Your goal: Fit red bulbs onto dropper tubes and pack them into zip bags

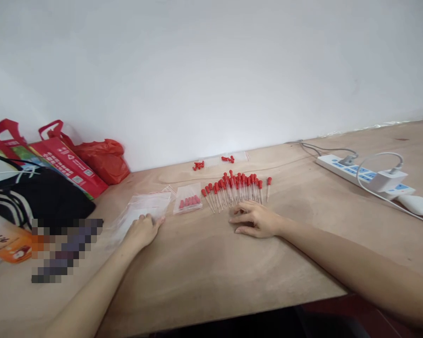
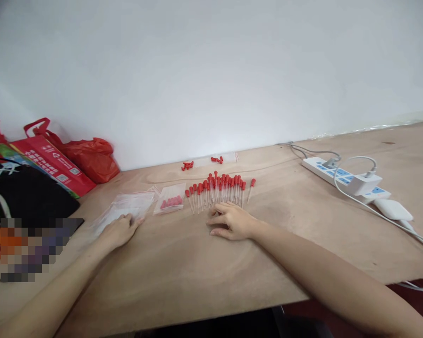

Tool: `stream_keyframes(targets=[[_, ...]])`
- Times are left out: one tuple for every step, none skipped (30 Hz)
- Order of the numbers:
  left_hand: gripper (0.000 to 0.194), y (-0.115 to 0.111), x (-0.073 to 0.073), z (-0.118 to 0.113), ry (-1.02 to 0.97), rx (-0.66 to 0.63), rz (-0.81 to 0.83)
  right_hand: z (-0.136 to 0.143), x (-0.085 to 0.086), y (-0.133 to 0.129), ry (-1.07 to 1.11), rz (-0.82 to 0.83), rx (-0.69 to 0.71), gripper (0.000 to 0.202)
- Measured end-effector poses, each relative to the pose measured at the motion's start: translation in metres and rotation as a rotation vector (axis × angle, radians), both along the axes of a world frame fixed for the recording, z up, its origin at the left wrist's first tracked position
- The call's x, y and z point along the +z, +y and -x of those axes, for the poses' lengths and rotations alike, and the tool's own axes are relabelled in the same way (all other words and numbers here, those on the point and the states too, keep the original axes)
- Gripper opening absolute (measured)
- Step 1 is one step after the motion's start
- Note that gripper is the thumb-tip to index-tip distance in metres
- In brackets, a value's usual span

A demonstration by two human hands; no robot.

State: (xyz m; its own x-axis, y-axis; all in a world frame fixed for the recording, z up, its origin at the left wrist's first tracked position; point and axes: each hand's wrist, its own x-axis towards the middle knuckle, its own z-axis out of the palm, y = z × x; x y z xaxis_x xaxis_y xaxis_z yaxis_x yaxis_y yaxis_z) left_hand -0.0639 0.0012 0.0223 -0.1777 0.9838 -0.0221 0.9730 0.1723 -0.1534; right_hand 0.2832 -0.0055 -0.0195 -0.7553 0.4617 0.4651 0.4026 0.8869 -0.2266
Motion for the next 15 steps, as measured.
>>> stream_keyframes(targets=[[0.048, -0.003, -0.0023, -0.0018, 0.019, -0.009, -0.003, -0.0001, -0.0002, 0.0001, 0.003, 0.0, 0.0, 0.031], [0.045, -0.0045, -0.0038, -0.0038, 0.041, -0.017, -0.004, -0.0002, -0.0003, 0.0, 0.006, -0.002, -0.002, 0.031], [0.043, -0.0049, -0.0044, -0.0057, 0.058, -0.025, -0.005, -0.0002, -0.0002, -0.0001, 0.007, -0.004, -0.004, 0.031], [0.042, -0.0046, -0.0045, -0.007, 0.071, -0.03, -0.007, -0.0002, -0.0001, -0.0003, 0.008, -0.005, -0.007, 0.031], [0.041, -0.0039, -0.0041, -0.0076, 0.08, -0.03, -0.011, -0.0003, 0.0, -0.0005, 0.009, -0.005, -0.01, 0.031], [0.041, -0.0031, -0.0034, -0.0075, 0.087, -0.027, -0.02, -0.0003, 0.0002, -0.0007, 0.009, -0.005, -0.011, 0.031], [0.041, -0.0026, -0.0025, -0.0068, 0.093, -0.019, -0.031, -0.0003, 0.0003, -0.0008, 0.01, -0.005, -0.01, 0.032], [0.041, -0.0023, -0.0016, -0.0057, 0.095, -0.009, -0.045, -0.0004, 0.0003, -0.0008, 0.011, -0.004, -0.008, 0.032], [0.041, -0.0022, -0.0008, -0.0045, 0.095, 0.0, -0.06, -0.0004, 0.0004, -0.0007, 0.011, -0.002, -0.005, 0.032], [0.04, -0.0024, 0.0, -0.0033, 0.092, 0.008, -0.075, -0.0004, 0.0004, -0.0005, 0.011, 0.0, -0.003, 0.032], [0.039, -0.0027, 0.0006, -0.0023, 0.09, 0.012, -0.088, -0.0004, 0.0003, -0.0004, 0.01, 0.002, 0.0, 0.031], [0.038, -0.0031, 0.0011, -0.0016, 0.083, 0.017, -0.103, -0.0004, 0.0003, -0.0002, 0.01, 0.003, 0.002, 0.031], [0.037, -0.0034, 0.0013, -0.0011, 0.071, 0.02, -0.119, -0.0004, 0.0002, -0.0001, 0.01, 0.002, 0.003, 0.031], [0.036, -0.0037, 0.0015, -0.0006, 0.055, 0.024, -0.136, -0.0004, 0.0002, 0.0, 0.01, 0.0, 0.002, 0.031], [0.036, -0.0038, 0.0015, -0.0002, 0.035, 0.029, -0.153, -0.0004, 0.0001, 0.0, 0.009, -0.003, 0.001, 0.031]])
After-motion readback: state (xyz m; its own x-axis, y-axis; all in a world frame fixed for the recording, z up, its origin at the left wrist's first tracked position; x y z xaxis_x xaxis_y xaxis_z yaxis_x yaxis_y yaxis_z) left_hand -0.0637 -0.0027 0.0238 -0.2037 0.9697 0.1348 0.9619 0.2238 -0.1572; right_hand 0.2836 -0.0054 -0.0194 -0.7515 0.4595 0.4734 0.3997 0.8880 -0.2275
